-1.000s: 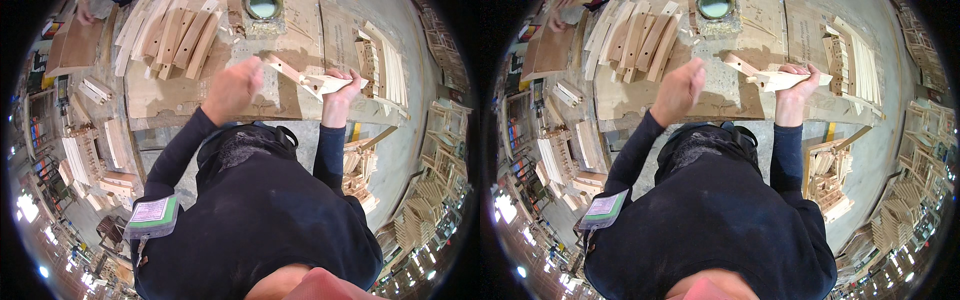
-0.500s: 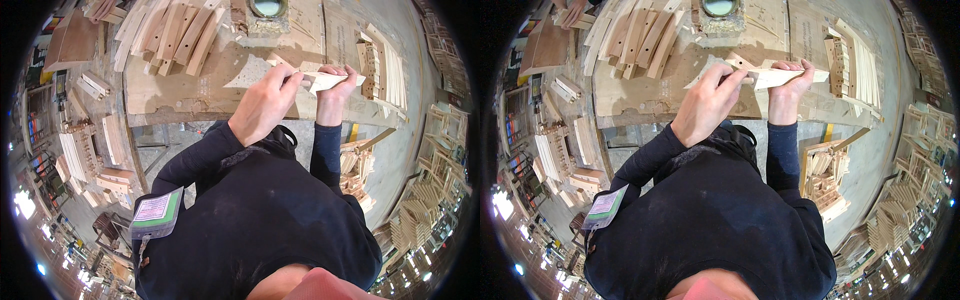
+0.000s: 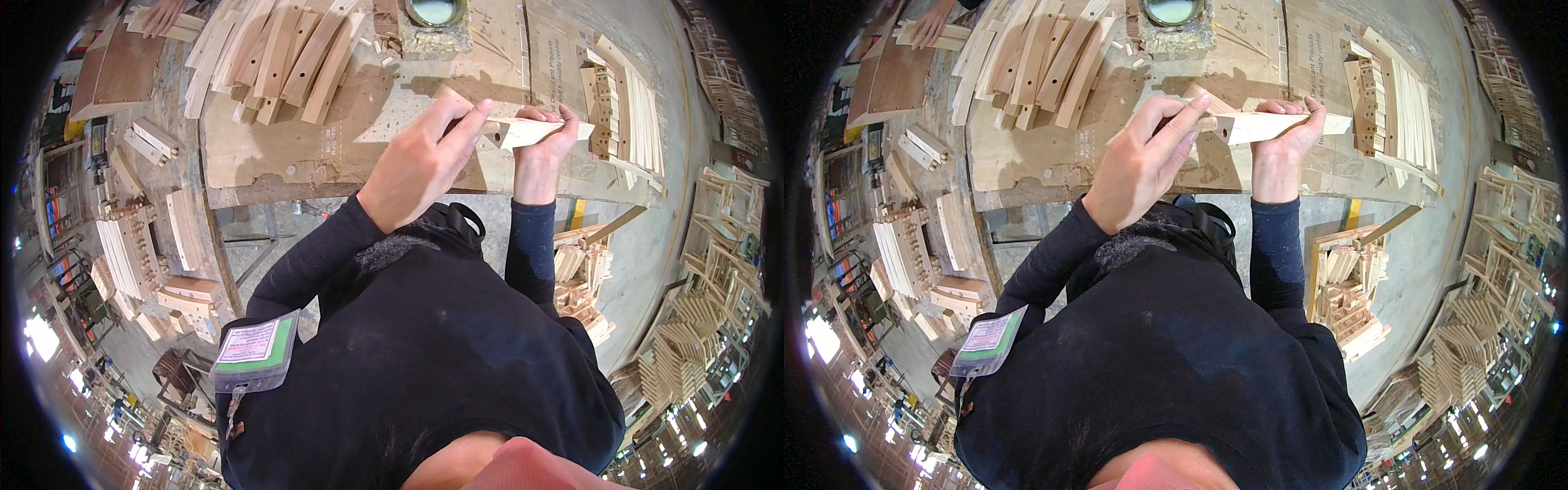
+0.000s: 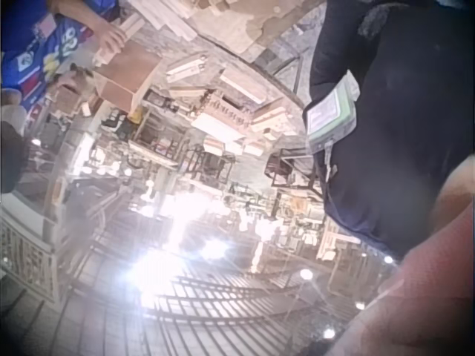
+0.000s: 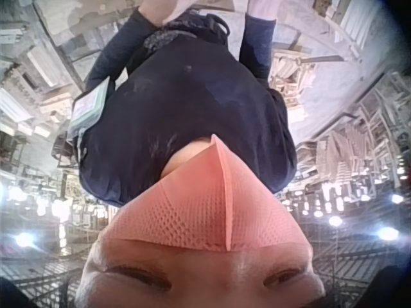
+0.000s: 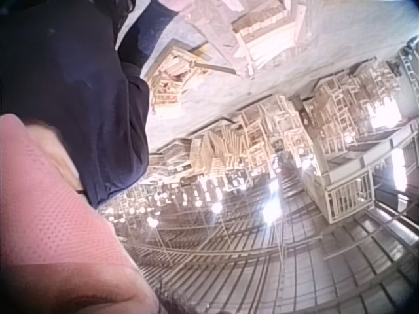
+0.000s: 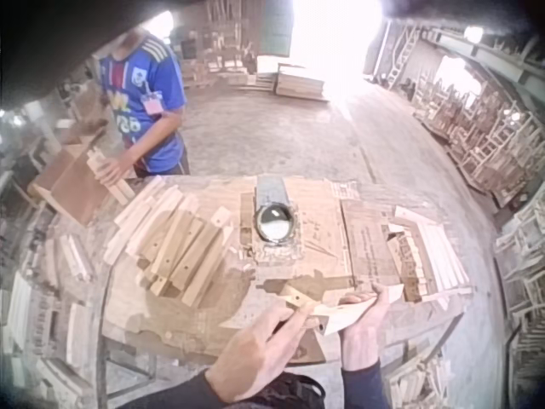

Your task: The person applies glue into holes on small wooden pieces using a thin stick, then inserts wooden dowels into the glued holes. The person repeats this process for multiple pieces, handling them one at a time.

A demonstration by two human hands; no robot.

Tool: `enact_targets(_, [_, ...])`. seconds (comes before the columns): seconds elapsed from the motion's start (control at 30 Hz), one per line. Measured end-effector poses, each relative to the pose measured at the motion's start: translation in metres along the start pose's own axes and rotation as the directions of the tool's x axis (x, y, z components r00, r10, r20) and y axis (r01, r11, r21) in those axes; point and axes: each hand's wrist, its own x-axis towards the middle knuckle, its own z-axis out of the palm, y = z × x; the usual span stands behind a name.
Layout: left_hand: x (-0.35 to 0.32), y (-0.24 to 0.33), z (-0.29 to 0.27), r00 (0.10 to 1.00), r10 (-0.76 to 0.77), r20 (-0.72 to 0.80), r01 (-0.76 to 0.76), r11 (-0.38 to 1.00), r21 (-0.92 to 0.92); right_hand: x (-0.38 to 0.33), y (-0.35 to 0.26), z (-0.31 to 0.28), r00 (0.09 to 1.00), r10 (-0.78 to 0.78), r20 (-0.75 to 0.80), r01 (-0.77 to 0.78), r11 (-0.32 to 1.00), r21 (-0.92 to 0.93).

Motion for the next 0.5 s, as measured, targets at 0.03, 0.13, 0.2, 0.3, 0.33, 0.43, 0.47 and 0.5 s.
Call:
enact_targets(0.03, [-0.001, 0.0, 0.0, 1.0, 0.006, -0.006, -0.006, 0.999, -0.035, 0.0, 0.001, 0.0, 1.0, -0.005, -0.002, 0.005, 1.0, 0.001])
enact_targets(0.13, [-0.004, 0.001, 0.002, 1.0, -0.01, -0.01, 0.01, 1.0, -0.029, -0.003, 0.003, 0.001, 1.0, -0.005, -0.001, 0.005, 1.0, 0.001])
enact_targets(0.2, [-0.007, 0.002, 0.004, 0.999, -0.044, -0.012, 0.043, 0.996, -0.073, -0.003, 0.003, 0.0, 1.0, -0.003, 0.005, 0.003, 1.0, 0.002])
enact_targets(0.3, [-0.009, 0.007, 0.009, 0.995, -0.101, -0.006, 0.1, 0.989, -0.109, -0.001, 0.003, -0.002, 1.0, 0.004, 0.007, -0.004, 1.0, 0.002])
enact_targets(0.33, [-0.01, 0.008, 0.01, 0.993, -0.121, -0.002, 0.119, 0.986, -0.117, -0.002, 0.003, -0.002, 1.0, 0.009, 0.0, -0.009, 1.0, 0.001])
enact_targets(0.43, [-0.017, 0.0, 0.022, 0.996, -0.06, -0.062, 0.058, 0.998, -0.035, -0.006, 0.007, 0.0, 1.0, 0.009, -0.01, -0.009, 1.0, -0.015])
enact_targets(0.47, [-0.016, 0.0, 0.022, 0.996, -0.054, -0.077, 0.051, 0.998, -0.04, -0.008, 0.007, 0.0, 1.0, 0.004, -0.011, -0.005, 1.0, -0.02])
enact_targets(0.5, [-0.016, 0.0, 0.023, 0.995, -0.049, -0.092, 0.045, 0.998, -0.045, -0.005, 0.006, -0.002, 1.0, 0.012, -0.005, -0.012, 0.999, -0.03])
